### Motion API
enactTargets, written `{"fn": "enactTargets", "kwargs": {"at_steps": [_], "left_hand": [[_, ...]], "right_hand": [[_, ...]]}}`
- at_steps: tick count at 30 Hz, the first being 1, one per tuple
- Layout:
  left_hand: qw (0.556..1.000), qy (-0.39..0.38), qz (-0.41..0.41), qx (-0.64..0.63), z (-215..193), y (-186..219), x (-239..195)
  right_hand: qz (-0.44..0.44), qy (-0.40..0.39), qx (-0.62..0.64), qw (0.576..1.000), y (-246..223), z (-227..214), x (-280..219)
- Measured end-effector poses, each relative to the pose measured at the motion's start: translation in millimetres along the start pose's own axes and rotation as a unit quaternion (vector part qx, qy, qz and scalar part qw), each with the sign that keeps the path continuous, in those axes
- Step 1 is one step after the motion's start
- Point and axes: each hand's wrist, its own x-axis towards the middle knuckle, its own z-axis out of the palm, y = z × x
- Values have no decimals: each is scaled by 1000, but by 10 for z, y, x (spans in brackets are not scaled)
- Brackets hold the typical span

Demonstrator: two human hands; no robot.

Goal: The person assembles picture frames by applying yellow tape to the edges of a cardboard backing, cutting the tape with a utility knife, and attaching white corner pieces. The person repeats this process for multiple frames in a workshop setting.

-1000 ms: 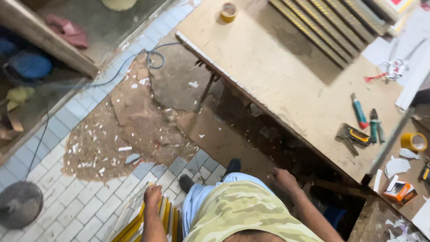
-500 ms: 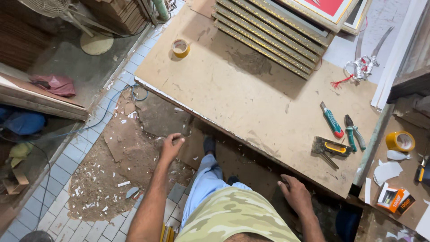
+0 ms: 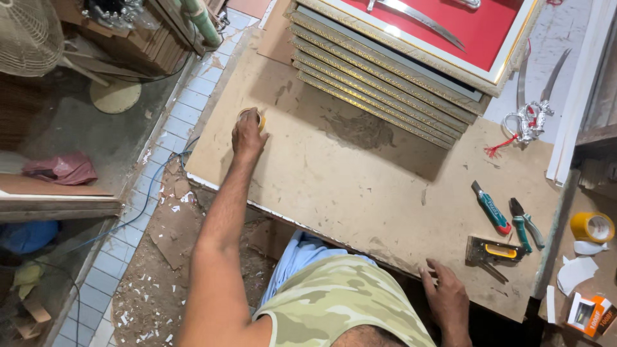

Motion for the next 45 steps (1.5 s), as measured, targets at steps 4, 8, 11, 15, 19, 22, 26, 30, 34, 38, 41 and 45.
{"fn": "enactTargets", "kwargs": {"at_steps": [4, 8, 11, 15, 19, 22, 26, 30, 34, 38, 41, 45], "left_hand": [[989, -129, -52, 41, 263, -238, 318], [974, -202, -94, -49, 144, -92, 438], [932, -260, -99, -232, -274, 437, 413], [833, -330, -40, -442, -1101, 1313, 278], [805, -349, 73, -474, -1814, 1876, 320], [819, -329, 120, -454, -2074, 2098, 340], [849, -308, 116, -414, -2174, 2260, 194], [839, -314, 16, -444, -2033, 2433, -89], [781, -345, -97, -511, -1874, 2548, -501], [766, -262, -250, -532, -1739, 2717, -1066], [757, -217, -318, -528, -1657, 2828, -1503], [774, -166, -369, -487, -1562, 2978, -2038]], "right_hand": [[-5, 14, -3, 1000, -624, -119, 325], [-47, 25, 21, 998, -1289, -286, 636], [-137, 50, 51, 988, -1826, -404, 946], [-258, 58, 196, 944, -2470, -635, 1254], [-296, 65, 252, 919, -2916, -848, 1434], [-334, 78, 232, 910, -3014, -944, 1489], [-360, 86, 228, 901, -2994, -1001, 1467], [-458, 188, 105, 863, -2843, -1081, 1286], [-444, 166, 131, 871, -2456, -1122, 1316], [-217, 183, 284, 916, -1752, -1053, 2123], [-135, 332, 235, 903, -1123, -1126, 3150], [-21, 149, 392, 908, -714, -1075, 3969]]}}
